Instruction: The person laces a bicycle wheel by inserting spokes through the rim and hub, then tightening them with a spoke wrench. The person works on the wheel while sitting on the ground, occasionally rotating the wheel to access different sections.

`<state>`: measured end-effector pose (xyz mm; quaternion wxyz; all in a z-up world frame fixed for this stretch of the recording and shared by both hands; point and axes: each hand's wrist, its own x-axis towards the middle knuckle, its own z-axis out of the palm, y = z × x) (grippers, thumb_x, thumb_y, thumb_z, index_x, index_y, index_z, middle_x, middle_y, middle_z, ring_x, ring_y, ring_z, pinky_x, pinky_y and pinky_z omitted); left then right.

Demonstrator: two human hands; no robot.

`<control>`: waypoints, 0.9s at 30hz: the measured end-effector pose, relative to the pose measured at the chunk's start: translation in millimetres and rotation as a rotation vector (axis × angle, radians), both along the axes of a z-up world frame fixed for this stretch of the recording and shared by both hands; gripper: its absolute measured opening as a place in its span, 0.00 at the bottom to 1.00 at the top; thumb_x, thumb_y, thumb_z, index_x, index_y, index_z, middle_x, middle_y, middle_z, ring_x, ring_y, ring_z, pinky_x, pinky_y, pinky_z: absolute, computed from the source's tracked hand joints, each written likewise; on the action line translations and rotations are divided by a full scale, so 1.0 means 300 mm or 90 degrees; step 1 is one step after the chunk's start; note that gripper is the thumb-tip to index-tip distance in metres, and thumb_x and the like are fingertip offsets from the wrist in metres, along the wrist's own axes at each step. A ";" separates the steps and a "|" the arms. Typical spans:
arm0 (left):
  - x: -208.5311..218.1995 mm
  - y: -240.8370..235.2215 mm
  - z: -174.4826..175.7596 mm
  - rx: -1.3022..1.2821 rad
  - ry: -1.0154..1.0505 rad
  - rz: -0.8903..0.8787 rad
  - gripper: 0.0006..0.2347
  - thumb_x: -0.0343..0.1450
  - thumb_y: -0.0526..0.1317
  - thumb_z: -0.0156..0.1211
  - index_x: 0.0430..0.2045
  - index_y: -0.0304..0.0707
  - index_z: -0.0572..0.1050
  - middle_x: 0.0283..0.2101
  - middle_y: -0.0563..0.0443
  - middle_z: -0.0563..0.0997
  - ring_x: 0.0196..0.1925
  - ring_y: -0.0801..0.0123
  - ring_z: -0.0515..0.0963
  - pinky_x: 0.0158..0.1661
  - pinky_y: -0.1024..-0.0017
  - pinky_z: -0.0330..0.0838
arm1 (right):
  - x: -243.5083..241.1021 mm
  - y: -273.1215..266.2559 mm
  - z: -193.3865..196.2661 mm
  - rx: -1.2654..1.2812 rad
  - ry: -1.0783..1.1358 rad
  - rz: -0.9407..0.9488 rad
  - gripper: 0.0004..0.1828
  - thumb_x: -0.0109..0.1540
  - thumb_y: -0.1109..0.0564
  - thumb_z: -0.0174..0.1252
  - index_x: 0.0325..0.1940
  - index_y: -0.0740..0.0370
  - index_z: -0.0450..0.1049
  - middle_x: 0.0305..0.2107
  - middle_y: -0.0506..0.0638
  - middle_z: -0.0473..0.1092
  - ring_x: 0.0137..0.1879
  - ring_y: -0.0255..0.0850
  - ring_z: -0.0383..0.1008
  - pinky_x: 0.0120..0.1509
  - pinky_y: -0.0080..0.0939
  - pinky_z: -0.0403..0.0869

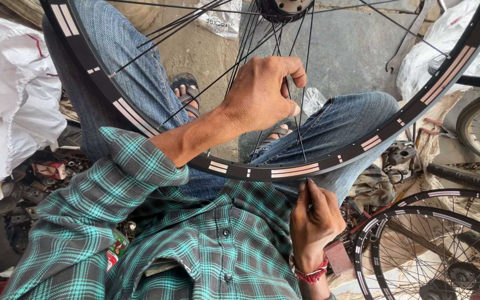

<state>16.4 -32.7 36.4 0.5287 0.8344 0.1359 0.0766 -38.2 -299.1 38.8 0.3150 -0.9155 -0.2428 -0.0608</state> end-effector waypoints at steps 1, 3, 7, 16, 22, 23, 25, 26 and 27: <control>0.000 0.001 0.002 0.000 -0.005 0.002 0.14 0.56 0.35 0.78 0.31 0.39 0.81 0.21 0.55 0.81 0.24 0.76 0.82 0.28 0.74 0.77 | 0.002 0.001 0.002 -0.002 -0.009 0.005 0.06 0.62 0.68 0.67 0.43 0.70 0.80 0.34 0.56 0.77 0.33 0.39 0.78 0.36 0.34 0.74; -0.001 0.002 0.004 0.000 -0.014 0.007 0.14 0.55 0.35 0.78 0.31 0.39 0.81 0.21 0.56 0.81 0.24 0.76 0.82 0.29 0.73 0.77 | 0.005 0.001 0.006 -0.006 -0.025 0.014 0.06 0.62 0.69 0.67 0.43 0.70 0.80 0.34 0.55 0.77 0.35 0.40 0.78 0.38 0.35 0.74; 0.000 0.000 0.007 -0.013 0.018 0.005 0.14 0.56 0.36 0.78 0.32 0.39 0.81 0.21 0.56 0.81 0.24 0.76 0.82 0.29 0.74 0.77 | 0.009 0.002 0.009 -0.026 -0.059 0.019 0.07 0.60 0.69 0.68 0.43 0.70 0.81 0.33 0.55 0.77 0.34 0.42 0.78 0.37 0.37 0.73; 0.004 0.001 0.007 -0.024 0.025 0.005 0.14 0.56 0.36 0.78 0.32 0.39 0.80 0.21 0.56 0.81 0.25 0.76 0.82 0.30 0.74 0.77 | 0.018 -0.001 0.006 -0.055 -0.105 0.033 0.08 0.61 0.68 0.68 0.44 0.69 0.81 0.34 0.55 0.77 0.35 0.44 0.77 0.40 0.39 0.73; 0.011 0.003 0.008 -0.014 0.034 -0.003 0.14 0.56 0.36 0.78 0.32 0.39 0.80 0.21 0.56 0.81 0.25 0.77 0.82 0.29 0.75 0.77 | 0.025 0.005 0.000 -0.023 -0.065 0.017 0.08 0.61 0.67 0.68 0.44 0.68 0.81 0.34 0.55 0.77 0.35 0.42 0.78 0.39 0.38 0.73; 0.012 0.003 0.006 -0.019 0.043 -0.003 0.14 0.56 0.36 0.78 0.32 0.39 0.80 0.21 0.56 0.81 0.25 0.76 0.82 0.29 0.74 0.77 | 0.026 0.007 0.000 -0.024 -0.063 0.015 0.08 0.61 0.68 0.68 0.44 0.68 0.81 0.34 0.55 0.77 0.35 0.43 0.78 0.39 0.38 0.73; 0.011 -0.002 0.003 -0.019 0.050 -0.005 0.14 0.56 0.36 0.78 0.32 0.39 0.80 0.21 0.55 0.81 0.25 0.76 0.82 0.29 0.74 0.77 | 0.025 0.009 0.006 -0.029 -0.066 0.012 0.08 0.60 0.68 0.69 0.43 0.68 0.81 0.33 0.55 0.77 0.35 0.43 0.77 0.39 0.38 0.73; 0.010 -0.001 0.000 -0.014 0.048 -0.007 0.14 0.56 0.35 0.78 0.32 0.39 0.80 0.21 0.55 0.81 0.25 0.76 0.83 0.30 0.74 0.78 | 0.026 0.011 0.009 -0.033 -0.072 0.012 0.08 0.60 0.68 0.69 0.43 0.68 0.81 0.33 0.55 0.77 0.35 0.43 0.77 0.39 0.38 0.73; 0.011 0.001 -0.002 -0.009 0.046 -0.009 0.14 0.56 0.35 0.78 0.32 0.39 0.80 0.22 0.55 0.82 0.25 0.76 0.83 0.30 0.74 0.78 | 0.025 0.014 0.013 -0.036 -0.077 0.011 0.08 0.60 0.68 0.69 0.43 0.68 0.81 0.33 0.55 0.76 0.34 0.43 0.77 0.39 0.39 0.73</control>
